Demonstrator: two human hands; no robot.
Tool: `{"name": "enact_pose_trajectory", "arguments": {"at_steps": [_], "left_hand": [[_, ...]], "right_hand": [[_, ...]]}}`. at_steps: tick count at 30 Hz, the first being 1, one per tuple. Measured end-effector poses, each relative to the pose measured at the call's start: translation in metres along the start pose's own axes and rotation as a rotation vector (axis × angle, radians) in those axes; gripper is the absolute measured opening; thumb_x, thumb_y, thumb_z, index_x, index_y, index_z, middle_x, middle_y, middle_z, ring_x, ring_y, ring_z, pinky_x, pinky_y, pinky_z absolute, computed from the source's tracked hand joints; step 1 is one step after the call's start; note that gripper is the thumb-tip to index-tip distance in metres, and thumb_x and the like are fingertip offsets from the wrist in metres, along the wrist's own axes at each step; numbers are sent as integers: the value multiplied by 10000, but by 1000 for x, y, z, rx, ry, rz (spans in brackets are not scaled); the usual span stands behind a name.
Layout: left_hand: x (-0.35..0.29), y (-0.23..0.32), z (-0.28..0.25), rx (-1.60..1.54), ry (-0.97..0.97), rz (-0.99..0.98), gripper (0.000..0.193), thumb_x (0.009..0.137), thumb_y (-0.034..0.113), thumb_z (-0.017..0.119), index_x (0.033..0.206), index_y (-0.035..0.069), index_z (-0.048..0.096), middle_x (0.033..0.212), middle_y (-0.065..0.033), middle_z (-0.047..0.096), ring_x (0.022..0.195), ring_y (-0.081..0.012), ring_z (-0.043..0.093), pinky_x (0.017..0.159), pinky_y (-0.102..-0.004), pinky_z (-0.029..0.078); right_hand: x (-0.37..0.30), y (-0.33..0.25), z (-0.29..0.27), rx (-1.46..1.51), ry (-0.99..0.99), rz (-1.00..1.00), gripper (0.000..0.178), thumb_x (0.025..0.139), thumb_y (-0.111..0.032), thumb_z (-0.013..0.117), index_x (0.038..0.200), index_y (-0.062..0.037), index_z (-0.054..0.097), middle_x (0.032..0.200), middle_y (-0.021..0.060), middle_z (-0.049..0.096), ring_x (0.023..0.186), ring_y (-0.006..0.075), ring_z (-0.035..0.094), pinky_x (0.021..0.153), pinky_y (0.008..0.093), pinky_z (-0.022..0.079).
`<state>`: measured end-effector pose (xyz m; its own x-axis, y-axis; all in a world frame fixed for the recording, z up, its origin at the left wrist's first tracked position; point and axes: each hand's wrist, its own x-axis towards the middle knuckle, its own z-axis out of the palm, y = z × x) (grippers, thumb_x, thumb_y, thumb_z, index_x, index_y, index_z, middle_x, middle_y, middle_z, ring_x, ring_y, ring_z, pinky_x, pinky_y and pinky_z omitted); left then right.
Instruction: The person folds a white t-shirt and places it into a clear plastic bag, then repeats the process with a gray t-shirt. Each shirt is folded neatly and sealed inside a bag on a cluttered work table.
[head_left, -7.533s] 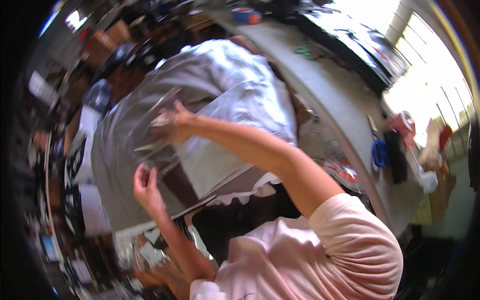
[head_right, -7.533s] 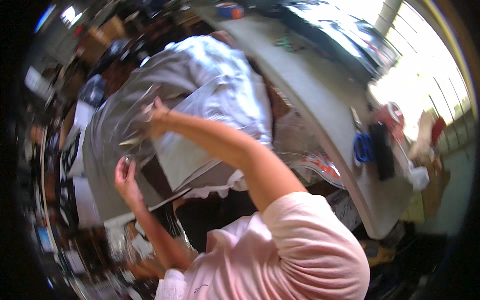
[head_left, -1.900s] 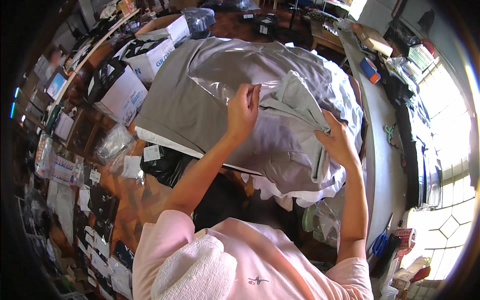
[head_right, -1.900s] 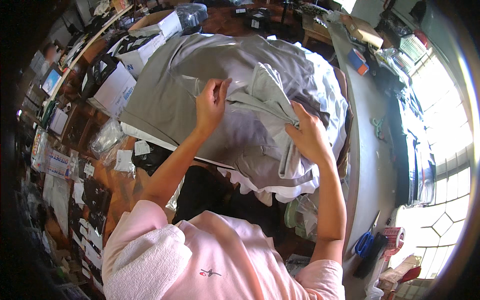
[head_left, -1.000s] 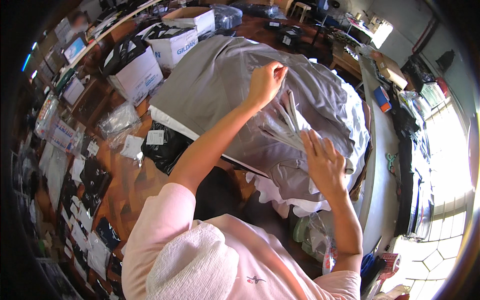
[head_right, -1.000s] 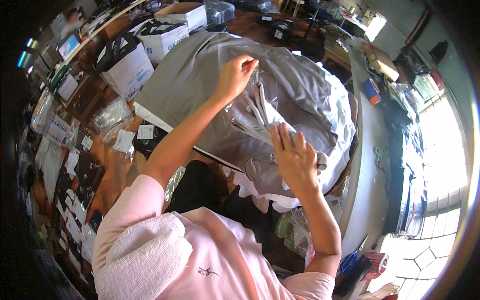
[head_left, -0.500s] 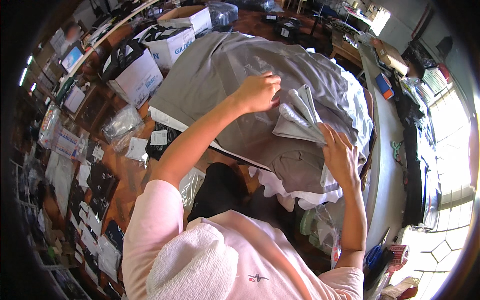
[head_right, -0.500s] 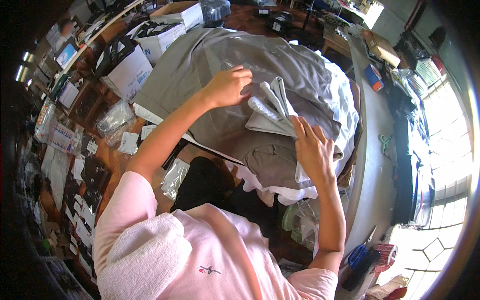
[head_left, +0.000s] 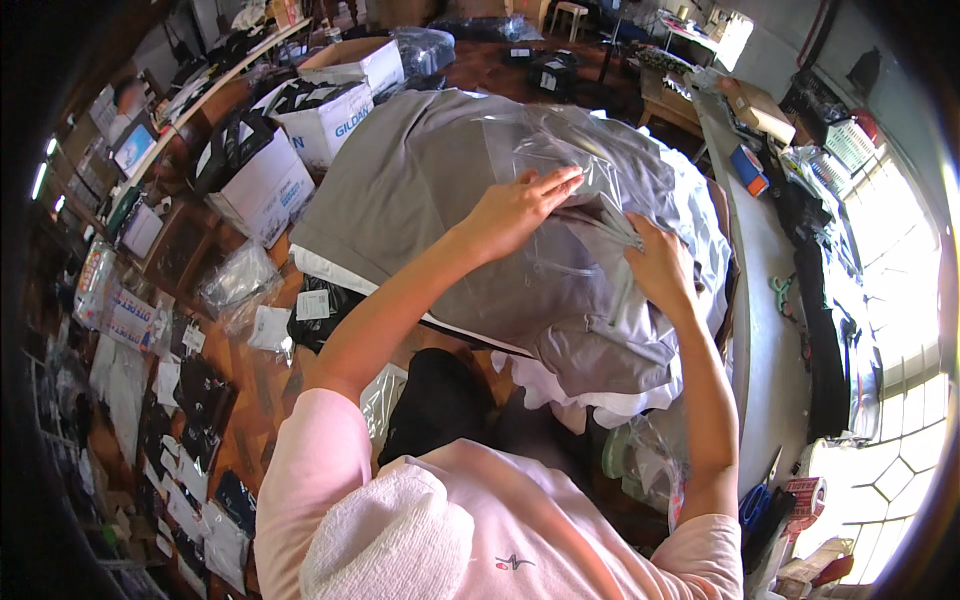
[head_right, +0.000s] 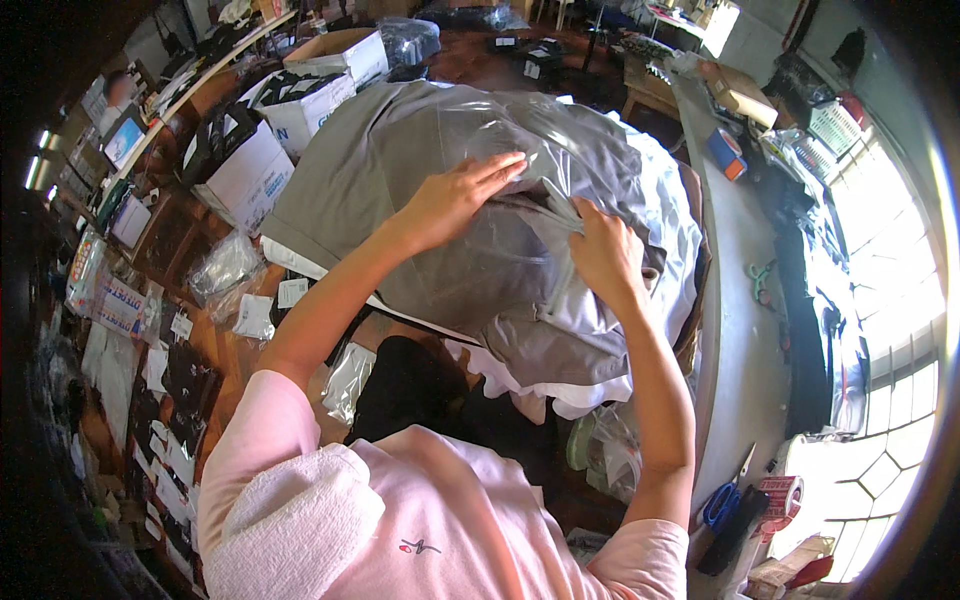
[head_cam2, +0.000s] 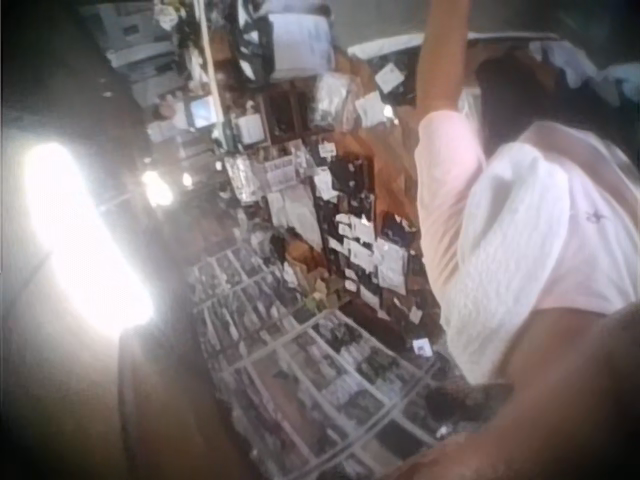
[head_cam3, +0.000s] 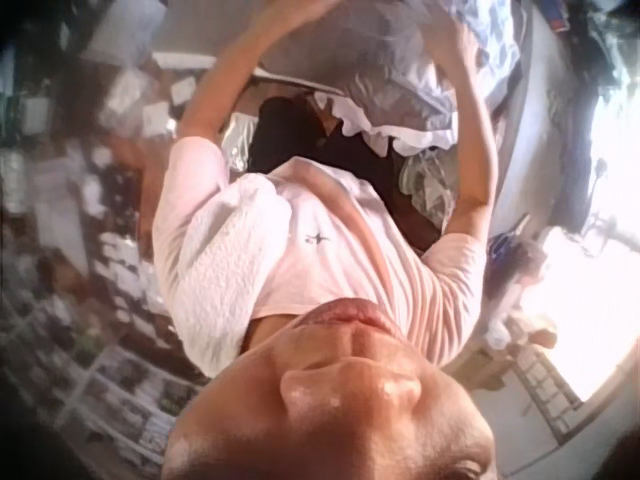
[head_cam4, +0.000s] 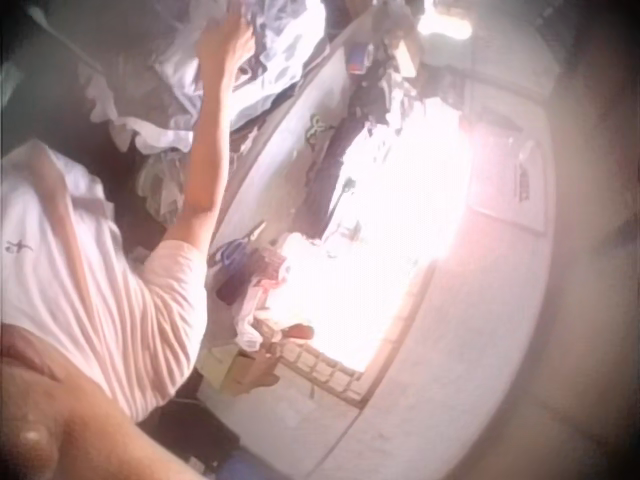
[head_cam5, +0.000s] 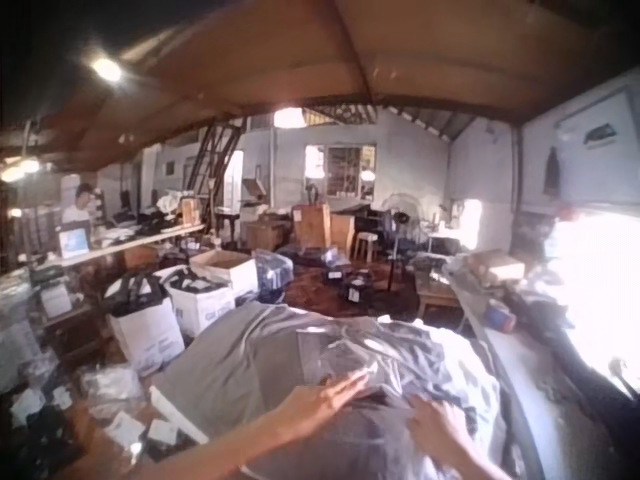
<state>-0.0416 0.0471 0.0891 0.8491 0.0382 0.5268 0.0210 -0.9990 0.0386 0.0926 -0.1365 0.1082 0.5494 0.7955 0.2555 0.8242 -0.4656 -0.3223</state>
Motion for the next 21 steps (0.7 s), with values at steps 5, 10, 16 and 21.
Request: {"name": "enact_pose_trajectory", "arguments": {"at_steps": [5, 10, 16, 21], "left_hand": [[5, 18, -3, 9, 104, 73, 601, 742, -68, 472, 1315, 105, 409, 1358, 15, 393, 1024, -237, 544, 727, -324, 548], [5, 18, 5, 17, 111, 8, 552, 767, -21, 488, 1304, 90, 422, 1355, 7, 387, 1011, -247, 547, 709, -337, 544], [-17, 4, 16, 189, 20, -120, 656, 695, -47, 541, 1306, 167, 434, 1369, 10, 370, 942, -261, 558, 616, -323, 555], [-37, -1, 22, 284, 44, -39, 582, 727, -22, 526, 1261, 210, 504, 1400, -4, 342, 1008, -251, 513, 747, -337, 511]], "right_hand": [[20, -30, 19, -100, 36, 74, 339, 744, -142, 502, 1064, -52, 573, 852, 219, 641, 822, 377, 628, 732, 459, 478], [45, -40, 33, 41, 21, 108, 414, 765, -294, 586, 1038, 15, 566, 935, 241, 628, 909, 388, 607, 764, 459, 477], [51, 25, 31, 39, -135, 57, 703, 639, -575, 685, 1070, -23, 618, 993, 207, 630, 942, 336, 610, 804, 408, 479], [33, 46, 46, -1, -133, 326, 424, 681, -470, 683, 782, -59, 693, 804, 178, 651, 767, 325, 635, 688, 406, 494]]}}
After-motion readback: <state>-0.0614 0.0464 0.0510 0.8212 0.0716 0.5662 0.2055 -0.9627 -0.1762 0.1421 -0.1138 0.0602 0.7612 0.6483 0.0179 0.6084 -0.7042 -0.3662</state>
